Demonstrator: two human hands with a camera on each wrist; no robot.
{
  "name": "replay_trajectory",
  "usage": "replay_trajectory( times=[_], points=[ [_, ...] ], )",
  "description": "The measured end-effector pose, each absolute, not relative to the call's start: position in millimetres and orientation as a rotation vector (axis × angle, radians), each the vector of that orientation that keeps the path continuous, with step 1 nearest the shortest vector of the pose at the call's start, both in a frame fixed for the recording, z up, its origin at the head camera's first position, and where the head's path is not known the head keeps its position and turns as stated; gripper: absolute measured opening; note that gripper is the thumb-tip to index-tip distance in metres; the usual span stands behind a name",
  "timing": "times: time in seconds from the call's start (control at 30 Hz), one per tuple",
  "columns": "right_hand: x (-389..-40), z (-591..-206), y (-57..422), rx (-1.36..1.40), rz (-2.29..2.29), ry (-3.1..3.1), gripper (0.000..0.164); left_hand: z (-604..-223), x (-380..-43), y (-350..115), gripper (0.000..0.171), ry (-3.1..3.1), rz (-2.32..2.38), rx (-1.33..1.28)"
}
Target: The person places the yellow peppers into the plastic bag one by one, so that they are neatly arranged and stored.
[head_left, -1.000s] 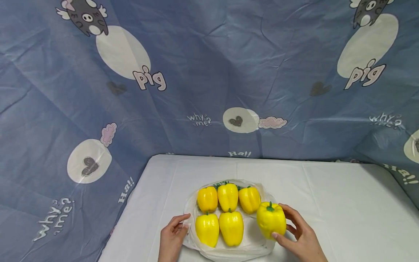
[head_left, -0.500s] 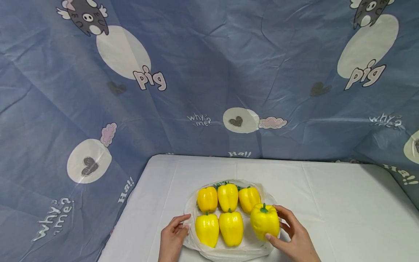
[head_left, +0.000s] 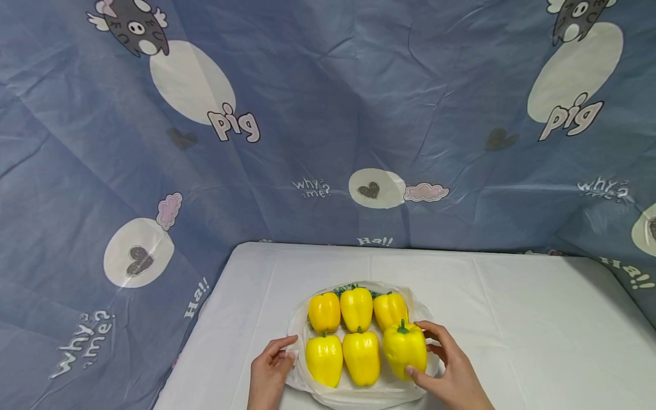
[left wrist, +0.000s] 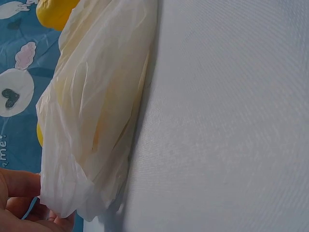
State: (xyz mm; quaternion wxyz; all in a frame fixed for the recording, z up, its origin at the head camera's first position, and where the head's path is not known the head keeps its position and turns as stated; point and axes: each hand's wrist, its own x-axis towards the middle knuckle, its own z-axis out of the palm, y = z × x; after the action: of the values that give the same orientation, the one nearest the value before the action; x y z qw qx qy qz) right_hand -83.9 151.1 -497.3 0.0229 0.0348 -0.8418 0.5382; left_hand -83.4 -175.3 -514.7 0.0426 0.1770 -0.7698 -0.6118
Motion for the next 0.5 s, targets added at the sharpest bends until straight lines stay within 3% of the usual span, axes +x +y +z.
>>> replay_trajectory(
  times=[0.5],
  points=[
    [-87.3,-506.0,148.9,0.379,1.451,-2.583,0.065,-516.3,-83.2,-174.8,0.033,-2.345,-1.865,0.528]
  ],
)
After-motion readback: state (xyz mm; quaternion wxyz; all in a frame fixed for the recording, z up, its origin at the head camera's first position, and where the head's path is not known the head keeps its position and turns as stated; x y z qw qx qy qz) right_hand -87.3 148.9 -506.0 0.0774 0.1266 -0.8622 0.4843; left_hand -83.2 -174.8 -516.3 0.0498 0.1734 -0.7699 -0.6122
